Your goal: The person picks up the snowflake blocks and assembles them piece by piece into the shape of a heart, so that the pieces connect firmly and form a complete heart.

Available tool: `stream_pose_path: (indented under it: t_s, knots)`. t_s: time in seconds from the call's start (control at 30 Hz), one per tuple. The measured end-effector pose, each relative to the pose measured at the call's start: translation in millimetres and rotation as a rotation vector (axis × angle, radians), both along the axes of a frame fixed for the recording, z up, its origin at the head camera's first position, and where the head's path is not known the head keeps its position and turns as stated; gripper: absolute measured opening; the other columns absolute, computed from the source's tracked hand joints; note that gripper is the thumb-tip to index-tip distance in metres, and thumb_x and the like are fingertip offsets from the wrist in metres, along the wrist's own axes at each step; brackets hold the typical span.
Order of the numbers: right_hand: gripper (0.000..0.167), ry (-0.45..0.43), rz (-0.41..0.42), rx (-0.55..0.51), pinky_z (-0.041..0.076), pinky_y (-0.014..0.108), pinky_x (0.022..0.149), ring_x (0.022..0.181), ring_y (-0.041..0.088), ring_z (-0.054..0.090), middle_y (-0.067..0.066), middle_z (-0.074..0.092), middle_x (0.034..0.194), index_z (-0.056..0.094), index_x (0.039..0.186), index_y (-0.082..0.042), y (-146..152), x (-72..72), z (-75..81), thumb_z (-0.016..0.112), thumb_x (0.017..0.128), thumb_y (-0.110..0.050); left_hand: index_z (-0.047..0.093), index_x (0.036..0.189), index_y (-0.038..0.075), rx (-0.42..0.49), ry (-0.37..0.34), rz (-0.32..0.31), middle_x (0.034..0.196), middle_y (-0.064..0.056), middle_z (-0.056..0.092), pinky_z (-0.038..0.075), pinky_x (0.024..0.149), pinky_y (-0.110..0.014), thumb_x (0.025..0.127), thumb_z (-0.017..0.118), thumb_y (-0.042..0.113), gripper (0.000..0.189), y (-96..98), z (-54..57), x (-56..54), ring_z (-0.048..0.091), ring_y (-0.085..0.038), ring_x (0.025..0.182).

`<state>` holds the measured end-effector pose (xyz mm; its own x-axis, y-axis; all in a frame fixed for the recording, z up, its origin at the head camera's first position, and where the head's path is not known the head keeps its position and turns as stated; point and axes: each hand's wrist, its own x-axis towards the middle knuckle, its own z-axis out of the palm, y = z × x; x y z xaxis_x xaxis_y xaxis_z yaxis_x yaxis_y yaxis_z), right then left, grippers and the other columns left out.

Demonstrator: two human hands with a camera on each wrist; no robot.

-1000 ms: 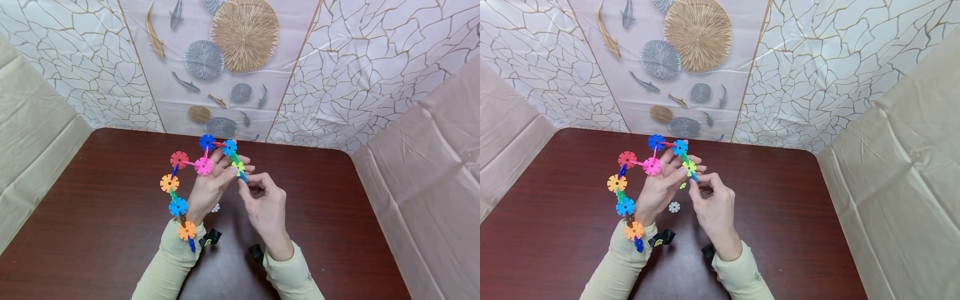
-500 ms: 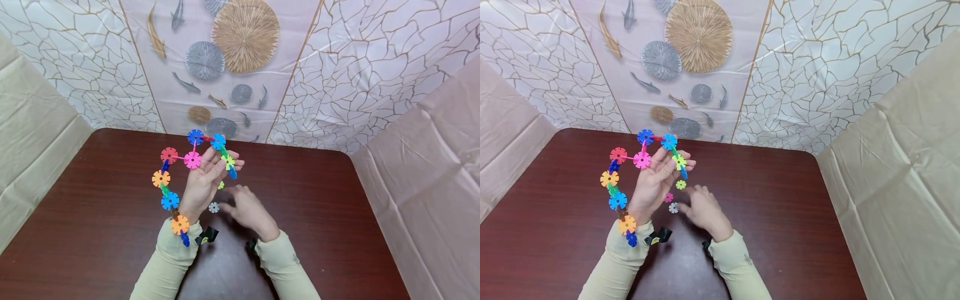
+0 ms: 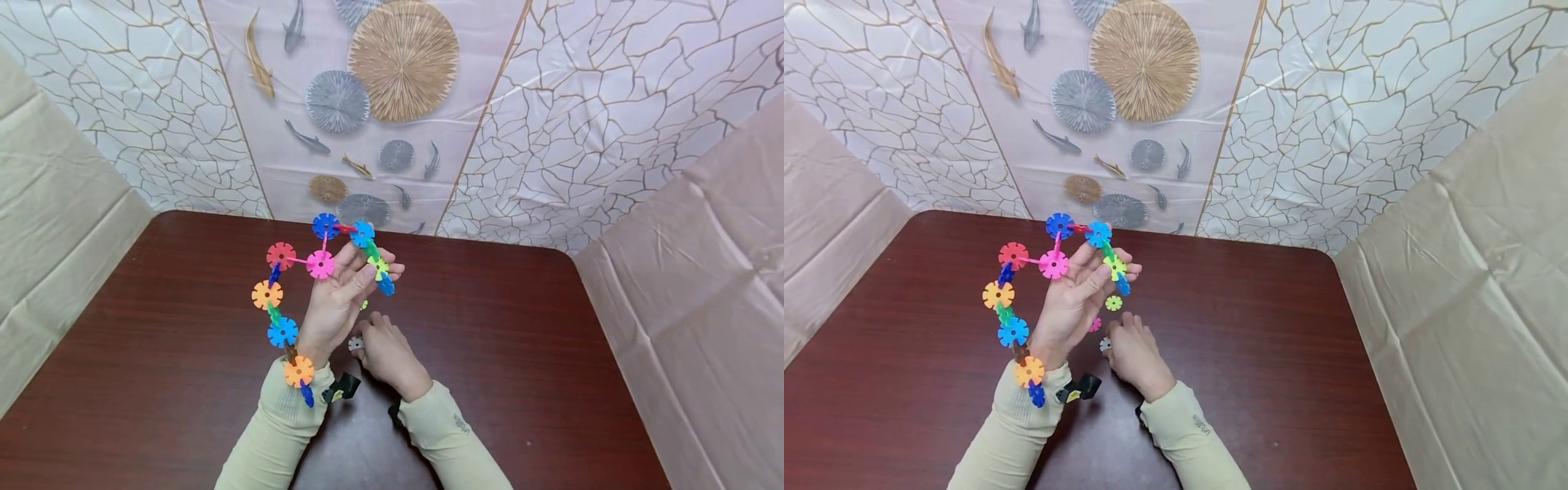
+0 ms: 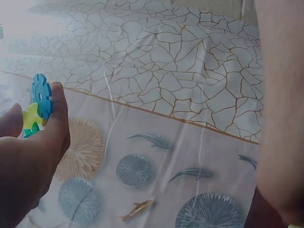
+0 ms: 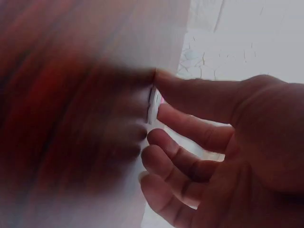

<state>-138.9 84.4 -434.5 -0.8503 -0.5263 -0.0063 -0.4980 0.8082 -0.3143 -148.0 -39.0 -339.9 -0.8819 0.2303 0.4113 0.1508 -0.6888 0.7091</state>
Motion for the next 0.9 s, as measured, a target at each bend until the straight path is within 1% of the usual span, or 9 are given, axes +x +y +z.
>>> stream_pose_path:
  t_s: [0.07,0.17,0.27,0.37,0.5,0.67,0.77,0.83,0.9]
  knots:
    - [0.024,-0.037,-0.019,-0.018,0.049,0.034,0.066,0.082,0.022,0.050,0.002,0.051,0.090,0.066,0.097,-0.009,3.2,-1.2,0.1,0.078,0.083,-0.025,0.046,0.138,0.003,-0.003,0.006,0.001,0.118,-0.017,0.059,0.042,0.104,-0.045,0.101,0.044,-0.002,0.038,0.1,-0.2,0.0,0.062,-0.034,0.114]
    - [0.023,-0.114,-0.048,-0.065,0.048,0.032,0.063,0.077,0.019,0.052,-0.002,0.052,0.083,0.061,0.092,-0.011,8.4,-3.6,3.0,0.078,0.083,-0.023,0.048,0.136,0.002,0.001,0.020,0.004,0.117,-0.016,0.059,0.043,0.103,-0.045,0.100,0.044,-0.002,0.036,0.4,0.3,-0.1,0.062,-0.034,0.113]
    - [0.018,-0.194,-0.077,-0.152,0.046,0.029,0.057,0.066,0.014,0.053,-0.004,0.054,0.074,0.059,0.091,-0.012,13.3,-6.8,9.5,0.075,0.086,-0.019,0.050,0.132,0.002,0.007,0.030,0.012,0.115,-0.015,0.060,0.045,0.102,-0.045,0.100,0.044,-0.003,0.033,0.5,1.3,-0.4,0.063,-0.034,0.111]
    - [0.011,-0.245,-0.105,-0.320,0.047,0.026,0.057,0.063,0.011,0.054,-0.005,0.057,0.074,0.061,0.098,-0.011,18.7,-10.9,19.2,0.069,0.091,-0.015,0.051,0.132,0.003,0.009,0.028,0.032,0.113,-0.015,0.060,0.045,0.101,-0.045,0.100,0.044,-0.003,0.033,-0.2,2.2,-0.1,0.063,-0.032,0.111]
    - [0.014,-0.288,-0.133,-0.632,0.050,0.026,0.065,0.074,0.014,0.057,0.001,0.062,0.084,0.066,0.106,-0.007,26.9,-12.7,39.6,0.066,0.093,-0.013,0.052,0.133,0.004,0.021,0.017,0.066,0.113,-0.015,0.060,0.045,0.101,-0.045,0.100,0.044,-0.002,0.035,-2.6,3.5,0.7,0.064,-0.031,0.110]
    - [0.017,-0.454,-0.120,-1.010,0.055,0.032,0.071,0.077,0.020,0.064,0.010,0.065,0.087,0.060,0.109,0.001,40.6,-5.3,67.5,0.062,0.094,-0.006,0.049,0.138,0.004,0.024,-0.004,0.100,0.111,-0.014,0.062,0.045,0.100,-0.044,0.100,0.046,-0.002,0.039,-4.5,5.4,0.3,0.065,-0.030,0.109]
    - [0.018,-0.556,-0.084,-1.151,0.056,0.031,0.072,0.076,0.019,0.066,0.008,0.066,0.085,0.053,0.111,0.006,47.2,-0.6,77.9,0.058,0.095,0.000,0.048,0.139,0.003,0.025,-0.018,0.106,0.111,-0.013,0.062,0.045,0.101,-0.044,0.100,0.046,-0.001,0.039,-4.7,6.4,0.1,0.065,-0.030,0.109]
    - [0.020,-0.580,-0.052,-1.196,0.055,0.028,0.070,0.075,0.019,0.066,0.006,0.067,0.084,0.050,0.113,0.007,49.9,1.2,81.9,0.057,0.095,0.001,0.048,0.137,0.002,0.025,-0.020,0.107,0.111,-0.013,0.062,0.045,0.101,-0.044,0.100,0.045,-0.001,0.038,-4.9,7.0,0.3,0.065,-0.030,0.109]
    - [0.023,-0.570,-0.024,-1.218,0.055,0.028,0.070,0.075,0.018,0.067,0.005,0.068,0.084,0.050,0.116,0.008,51.1,1.7,83.7,0.057,0.095,0.002,0.048,0.137,0.002,0.025,-0.022,0.105,0.111,-0.013,0.062,0.045,0.101,-0.043,0.100,0.045,-0.001,0.037,-5.0,7.5,0.5,0.065,-0.029,0.110]
